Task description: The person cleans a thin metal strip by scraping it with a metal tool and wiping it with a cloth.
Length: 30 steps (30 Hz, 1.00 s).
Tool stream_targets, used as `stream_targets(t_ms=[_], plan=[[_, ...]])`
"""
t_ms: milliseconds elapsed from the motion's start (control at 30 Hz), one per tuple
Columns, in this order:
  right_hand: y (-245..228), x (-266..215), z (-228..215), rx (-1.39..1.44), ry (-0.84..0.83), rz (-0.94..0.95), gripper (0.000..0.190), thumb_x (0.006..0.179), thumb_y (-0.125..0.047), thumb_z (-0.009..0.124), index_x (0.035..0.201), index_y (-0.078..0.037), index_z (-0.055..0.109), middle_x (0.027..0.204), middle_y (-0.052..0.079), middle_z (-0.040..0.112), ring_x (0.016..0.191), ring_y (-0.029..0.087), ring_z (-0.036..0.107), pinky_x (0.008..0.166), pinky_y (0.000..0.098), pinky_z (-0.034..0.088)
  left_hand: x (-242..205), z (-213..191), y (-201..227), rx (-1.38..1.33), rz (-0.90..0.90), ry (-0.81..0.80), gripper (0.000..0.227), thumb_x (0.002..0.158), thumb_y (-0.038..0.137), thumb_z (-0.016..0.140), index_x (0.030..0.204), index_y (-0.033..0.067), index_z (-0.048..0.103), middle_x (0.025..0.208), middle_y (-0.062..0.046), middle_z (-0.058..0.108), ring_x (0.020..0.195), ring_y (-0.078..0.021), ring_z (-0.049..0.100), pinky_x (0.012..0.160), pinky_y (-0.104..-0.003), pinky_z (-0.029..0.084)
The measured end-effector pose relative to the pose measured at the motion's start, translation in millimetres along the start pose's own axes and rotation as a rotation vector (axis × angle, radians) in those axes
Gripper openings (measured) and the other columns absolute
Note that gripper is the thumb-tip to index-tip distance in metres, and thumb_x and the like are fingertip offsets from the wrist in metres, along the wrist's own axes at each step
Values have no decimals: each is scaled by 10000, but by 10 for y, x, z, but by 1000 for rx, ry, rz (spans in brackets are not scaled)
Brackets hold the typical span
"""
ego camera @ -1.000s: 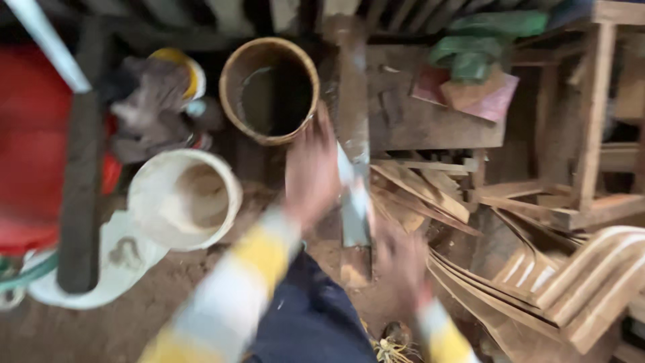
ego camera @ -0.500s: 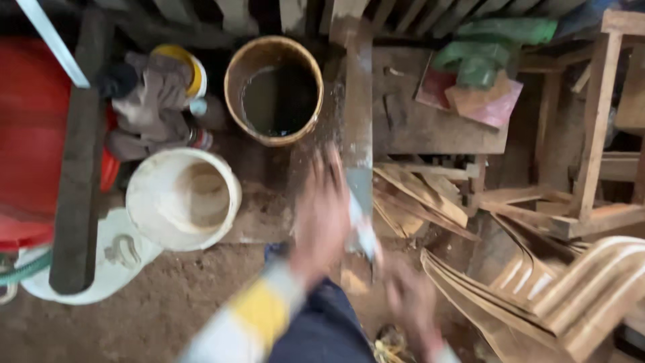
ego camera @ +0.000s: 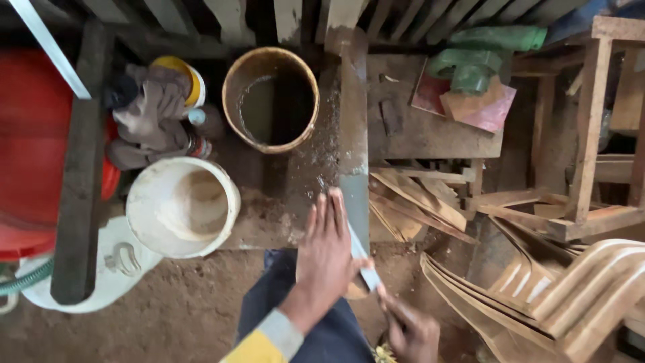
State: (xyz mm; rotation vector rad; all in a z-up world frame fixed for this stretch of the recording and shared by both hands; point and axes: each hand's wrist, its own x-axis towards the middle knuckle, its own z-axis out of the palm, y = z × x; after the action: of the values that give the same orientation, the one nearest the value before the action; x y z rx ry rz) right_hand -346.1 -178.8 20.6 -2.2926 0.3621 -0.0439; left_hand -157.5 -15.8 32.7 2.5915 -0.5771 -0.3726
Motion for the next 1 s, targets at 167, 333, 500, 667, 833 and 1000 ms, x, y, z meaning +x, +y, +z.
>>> stream_targets(t_ms=[167,333,500,667,833,1000], plan=[[-3,1623,505,-328,-247,162,381,920,-187,613,1258,-275,764,734,125,755,511,291,641,565,423,493,1344,-169,-859,45,-118,-21,1302,639,610,901,1507,-111,253,1463,-354,464,1372,-437,485,1158,-438,412],[-618,2063,409,-32,-68,248,318,985,-187,669,1288,-227,756,704,131,709,560,96,596,544,314,495,1581,-467,-824,-179,-74,519,888,694,380,846,1387,-66,514,1268,-267,668,1168,-406,637,985,-460,511],[-648,1620,336,216,143,22,315,1031,-156,670,1342,-125,707,887,11,759,750,-7,602,641,228,526,1159,-85,-281,-855,-380,202,268,882,267,770,1048,64,717,896,-131,804,802,-227,805,754,-376,630],[-793,1386,349,156,146,248,470,1004,-174,686,1471,-184,629,653,65,565,599,48,383,523,277,360,1030,-11,-120,-1091,-423,145,224,877,176,708,1038,30,654,824,-127,762,696,-219,769,624,-379,643],[-863,1321,-231,-168,262,-6,460,1009,-198,688,1463,-216,616,841,28,701,621,94,517,540,296,435,1102,41,-47,-749,-247,68,174,885,141,683,1048,90,716,848,-161,764,795,-282,759,746,-419,592],[-531,1182,-711,-507,265,-244,411,988,-247,700,1393,-187,670,968,110,627,802,236,600,678,372,495,1035,214,103,-525,85,-316,205,871,167,639,1006,182,793,937,-134,763,892,-325,742,838,-469,558]])
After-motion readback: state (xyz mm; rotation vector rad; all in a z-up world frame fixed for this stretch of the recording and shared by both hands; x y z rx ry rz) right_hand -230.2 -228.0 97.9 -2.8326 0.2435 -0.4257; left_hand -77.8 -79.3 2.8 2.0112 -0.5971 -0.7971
